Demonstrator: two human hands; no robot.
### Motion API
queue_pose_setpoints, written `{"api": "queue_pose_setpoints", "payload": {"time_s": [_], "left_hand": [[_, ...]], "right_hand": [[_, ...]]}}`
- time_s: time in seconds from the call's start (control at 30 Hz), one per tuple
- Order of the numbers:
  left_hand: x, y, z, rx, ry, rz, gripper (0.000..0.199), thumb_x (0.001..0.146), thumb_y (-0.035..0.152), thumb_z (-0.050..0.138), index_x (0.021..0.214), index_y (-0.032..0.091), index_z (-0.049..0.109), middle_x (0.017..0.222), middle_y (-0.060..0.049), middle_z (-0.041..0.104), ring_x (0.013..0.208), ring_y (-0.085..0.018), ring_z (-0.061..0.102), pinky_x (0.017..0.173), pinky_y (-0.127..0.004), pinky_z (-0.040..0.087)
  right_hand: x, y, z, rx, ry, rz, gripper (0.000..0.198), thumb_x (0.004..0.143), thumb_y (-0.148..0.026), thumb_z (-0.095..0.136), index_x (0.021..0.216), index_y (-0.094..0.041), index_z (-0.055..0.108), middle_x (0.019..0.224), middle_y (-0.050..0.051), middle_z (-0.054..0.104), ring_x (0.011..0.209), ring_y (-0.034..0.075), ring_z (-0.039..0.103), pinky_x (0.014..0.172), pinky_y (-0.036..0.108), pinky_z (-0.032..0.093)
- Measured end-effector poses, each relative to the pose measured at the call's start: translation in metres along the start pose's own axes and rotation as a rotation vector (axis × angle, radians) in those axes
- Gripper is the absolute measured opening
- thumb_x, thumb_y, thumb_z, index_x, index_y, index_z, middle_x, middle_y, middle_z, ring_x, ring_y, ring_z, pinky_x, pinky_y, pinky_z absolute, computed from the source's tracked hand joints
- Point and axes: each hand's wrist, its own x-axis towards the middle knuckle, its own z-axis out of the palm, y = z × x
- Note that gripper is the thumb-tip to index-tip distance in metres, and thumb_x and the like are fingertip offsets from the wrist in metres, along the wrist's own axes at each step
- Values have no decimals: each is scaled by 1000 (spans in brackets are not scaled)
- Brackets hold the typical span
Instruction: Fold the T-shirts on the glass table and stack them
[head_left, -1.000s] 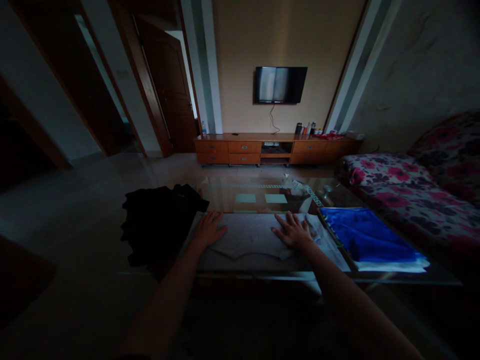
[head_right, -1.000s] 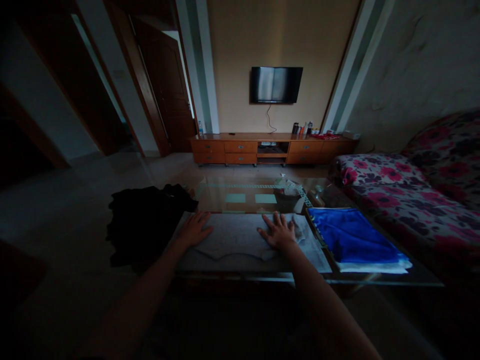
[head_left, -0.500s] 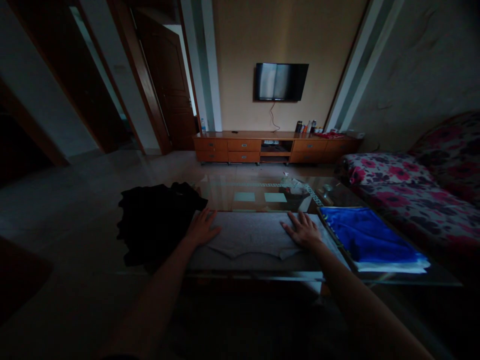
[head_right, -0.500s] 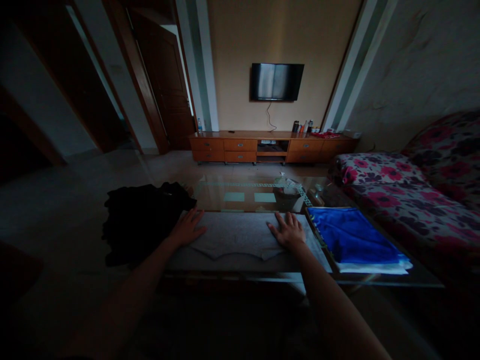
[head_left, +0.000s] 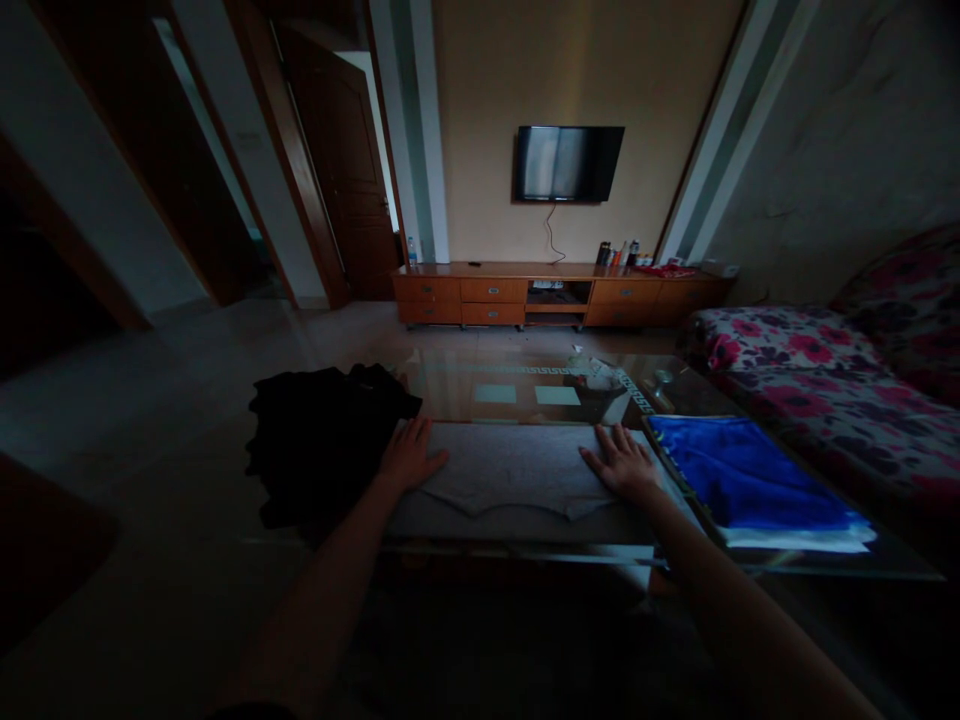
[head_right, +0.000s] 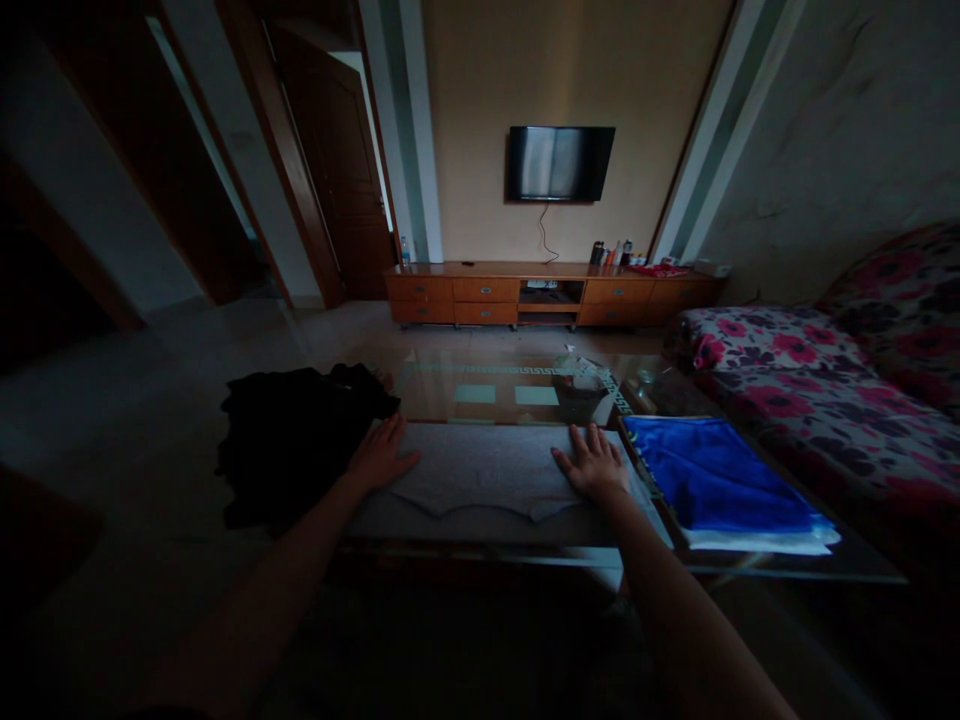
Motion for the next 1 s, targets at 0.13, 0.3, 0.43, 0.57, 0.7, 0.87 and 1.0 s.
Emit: {"api": "queue_pose_setpoints", "payload": {"time_s": [0.13, 0.3, 0.43, 0.57, 0.7, 0.87, 1.0], "left_hand": [[-4, 10, -5, 53, 135, 3, 89, 87, 66, 48, 159, 17, 30, 167, -15, 28, 154, -34, 22, 126, -49, 5], [-6, 11, -5, 18, 41, -62, 88, 89, 67, 45, 157, 12, 34, 164, -17, 32, 151, -35, 31, 123, -48, 18], [-6, 2, 0, -13, -7, -22, 88, 91, 66, 41, 158, 11, 30, 167, -17, 26, 152, -33, 28, 124, -47, 17], [-10, 4, -6, 5, 84, -21, 83, 93, 62, 44, 159, 13, 30, 165, -17, 30, 154, -34, 23, 125, -51, 11], [-16, 25, -19, 1, 175, 117, 77, 94, 59, 48, 158, 19, 32, 166, -12, 30, 156, -30, 17, 128, -49, 5], [-32, 61, -10, -108, 66, 282, 82, 95, 71, 38, 159, 19, 33, 168, -11, 26, 156, -29, 18, 128, -47, 11], [-42, 69, 0, -120, -29, 323, 69, 101, 65, 29, 158, 28, 35, 169, -5, 25, 156, -26, 18, 126, -47, 15]], "right_hand": [[-6, -8, -4, -40, 55, 46, 85, 96, -74, 22, 161, -20, 31, 168, 17, 21, 155, 32, 17, 122, 50, 12], [-6, -11, 1, -20, 28, 139, 94, 95, -72, 21, 161, -6, 25, 167, 22, 18, 155, 34, 18, 123, 47, 11], [-4, -10, 6, 23, -8, 150, 98, 94, -74, 18, 161, -3, 24, 168, 21, 18, 155, 32, 16, 123, 45, 15], [-9, -13, 2, 31, 30, 132, 92, 96, -70, 18, 160, -4, 28, 167, 21, 20, 155, 32, 16, 123, 48, 12], [-19, -27, -9, -22, 90, 91, 78, 100, -61, 15, 156, -12, 40, 167, 17, 23, 155, 34, 15, 123, 58, 0], [-34, -61, -15, 20, 23, -11, 81, 98, -69, 21, 161, -21, 30, 171, 13, 9, 156, 37, 4, 120, 65, -2], [-44, -80, -9, 120, -103, -42, 85, 95, -77, 17, 164, -27, 19, 171, 12, 7, 157, 35, 3, 120, 64, 3]]}}
